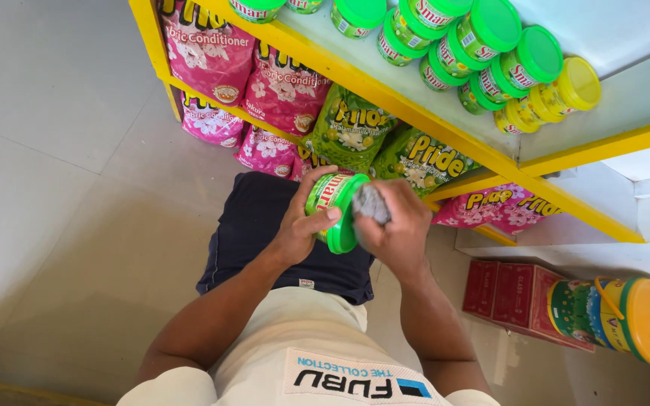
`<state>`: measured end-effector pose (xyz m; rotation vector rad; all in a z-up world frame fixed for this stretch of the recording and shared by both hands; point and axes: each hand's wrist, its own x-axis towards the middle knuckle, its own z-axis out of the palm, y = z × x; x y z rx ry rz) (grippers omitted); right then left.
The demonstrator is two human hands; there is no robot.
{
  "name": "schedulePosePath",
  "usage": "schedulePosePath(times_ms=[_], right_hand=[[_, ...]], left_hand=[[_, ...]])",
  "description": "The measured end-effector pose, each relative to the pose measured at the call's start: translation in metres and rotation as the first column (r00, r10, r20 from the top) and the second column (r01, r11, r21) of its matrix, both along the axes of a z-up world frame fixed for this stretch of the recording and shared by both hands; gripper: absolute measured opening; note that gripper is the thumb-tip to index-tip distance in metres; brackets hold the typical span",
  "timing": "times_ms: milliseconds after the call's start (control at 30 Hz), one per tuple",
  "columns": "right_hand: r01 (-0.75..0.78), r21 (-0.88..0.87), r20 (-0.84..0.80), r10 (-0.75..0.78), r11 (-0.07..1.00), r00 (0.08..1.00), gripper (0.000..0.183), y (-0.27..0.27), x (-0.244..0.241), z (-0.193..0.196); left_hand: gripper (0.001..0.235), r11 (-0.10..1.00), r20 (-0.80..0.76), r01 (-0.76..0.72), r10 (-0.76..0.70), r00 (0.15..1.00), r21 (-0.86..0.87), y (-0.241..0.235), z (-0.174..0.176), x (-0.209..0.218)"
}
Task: Cleaning detergent containers and organizing them on a grocery store shelf.
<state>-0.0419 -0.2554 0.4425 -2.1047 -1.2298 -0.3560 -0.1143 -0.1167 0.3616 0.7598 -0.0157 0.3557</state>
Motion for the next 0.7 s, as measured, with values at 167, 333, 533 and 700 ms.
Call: schedulePosePath(times_ms=[167,333,533,700], right_hand=[[0.208,-0.077,0.133,-0.196,0.975,0.971,0.031,-0.018,0.017,-0.022],[0.140,-0.227,0.045,-0.133,0.964,0.990,0.028,-0.026,-0.021,-0.022],[-0.044,-0.078,-0.075,0.038,0.996,0.996,0.030,-0.018,-0.019,-0.023],[0.058,-0.044,0.064,-0.055,0.997,0.996,0.027,0.001,0.006,0.005]], left_hand=[[0.086,1.000,0.022,-0.010,0.010,1.000,-0.007,0.003,-0.009,0.002],[0.088,0.999,0.036,-0.037,0.037,0.999,-0.017,0.006,-0.009,0.006],[0.081,1.000,0.039,-0.019,0.018,0.999,0.015,0.003,-0.007,0.005],[0.083,1.000,0.048,0.018,-0.018,0.999,-0.003,0.003,-0.005,0.002]])
